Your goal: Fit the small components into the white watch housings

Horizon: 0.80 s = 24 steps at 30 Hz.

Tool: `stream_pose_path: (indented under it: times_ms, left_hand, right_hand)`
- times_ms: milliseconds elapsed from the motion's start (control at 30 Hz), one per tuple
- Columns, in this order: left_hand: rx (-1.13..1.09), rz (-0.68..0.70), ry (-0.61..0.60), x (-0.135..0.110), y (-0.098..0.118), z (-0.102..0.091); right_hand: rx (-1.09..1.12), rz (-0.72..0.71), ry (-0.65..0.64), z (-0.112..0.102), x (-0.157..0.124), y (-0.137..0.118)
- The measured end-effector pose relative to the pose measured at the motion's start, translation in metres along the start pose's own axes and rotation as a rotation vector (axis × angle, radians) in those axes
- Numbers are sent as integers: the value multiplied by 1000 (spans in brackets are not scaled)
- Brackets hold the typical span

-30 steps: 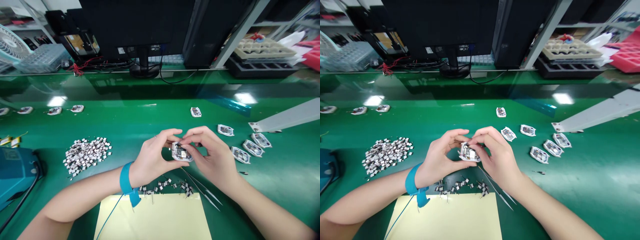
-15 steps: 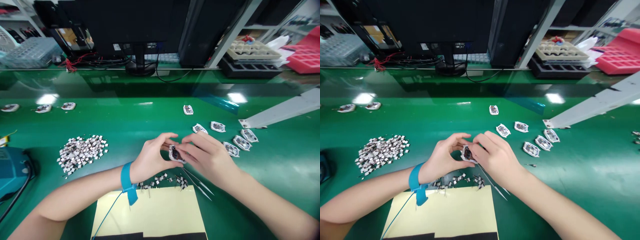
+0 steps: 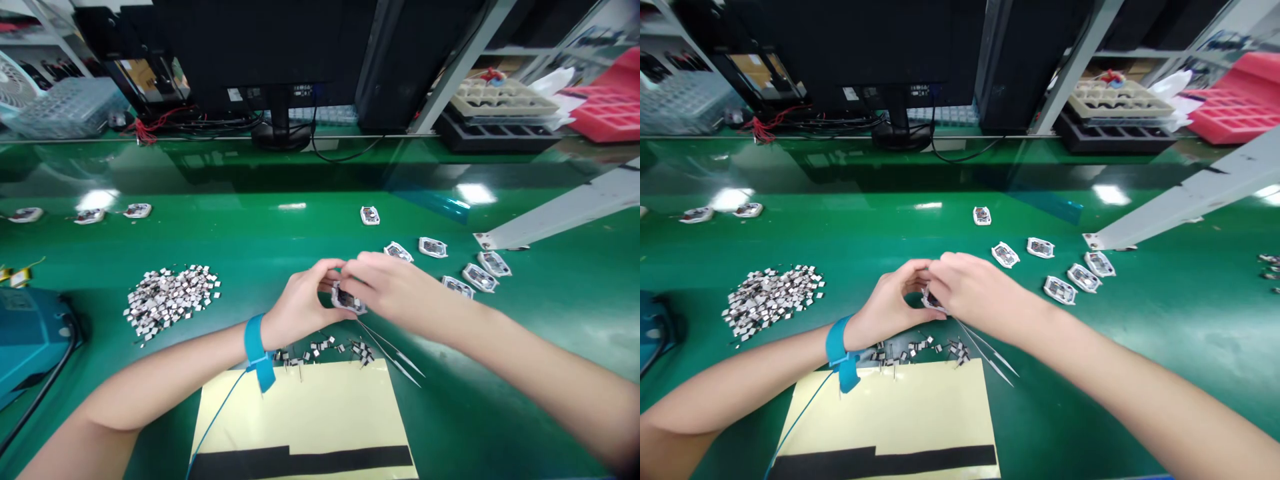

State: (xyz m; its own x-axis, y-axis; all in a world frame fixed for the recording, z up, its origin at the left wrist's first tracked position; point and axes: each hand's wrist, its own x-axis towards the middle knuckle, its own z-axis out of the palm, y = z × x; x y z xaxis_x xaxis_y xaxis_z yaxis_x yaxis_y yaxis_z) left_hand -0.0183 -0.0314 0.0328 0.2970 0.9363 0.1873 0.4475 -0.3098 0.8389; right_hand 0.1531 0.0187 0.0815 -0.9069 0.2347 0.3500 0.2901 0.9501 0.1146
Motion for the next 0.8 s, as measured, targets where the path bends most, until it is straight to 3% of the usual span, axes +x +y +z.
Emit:
stream_pose_path:
  times_ms: [200,267,367,433,567,667,800]
  left_hand:
    - [344,-73,76,-24,-45,-47]
    - [439,-66,98,-33,-52,-61]
    - [526,15,93,-38,-42,-67]
    - [549,190,-58,-33,-28,-61]
    - [584,568,-485,-7,-14,-41]
    - [581,675,-604,10,-18,-29]
    - [624,780,-643,20,-21,-21]
  right_hand:
    - [48,378,-45,15,-46,99]
    - [18,389,-132,31,-48,127]
    - [8,329,-277,57,-35,153]
    - [24,254,-366,70,-22,163]
    - [59,137,-479,80,-6,175]
    - [53,111,-532,75,-3,179]
    - [1,168,-553,57,-3,165]
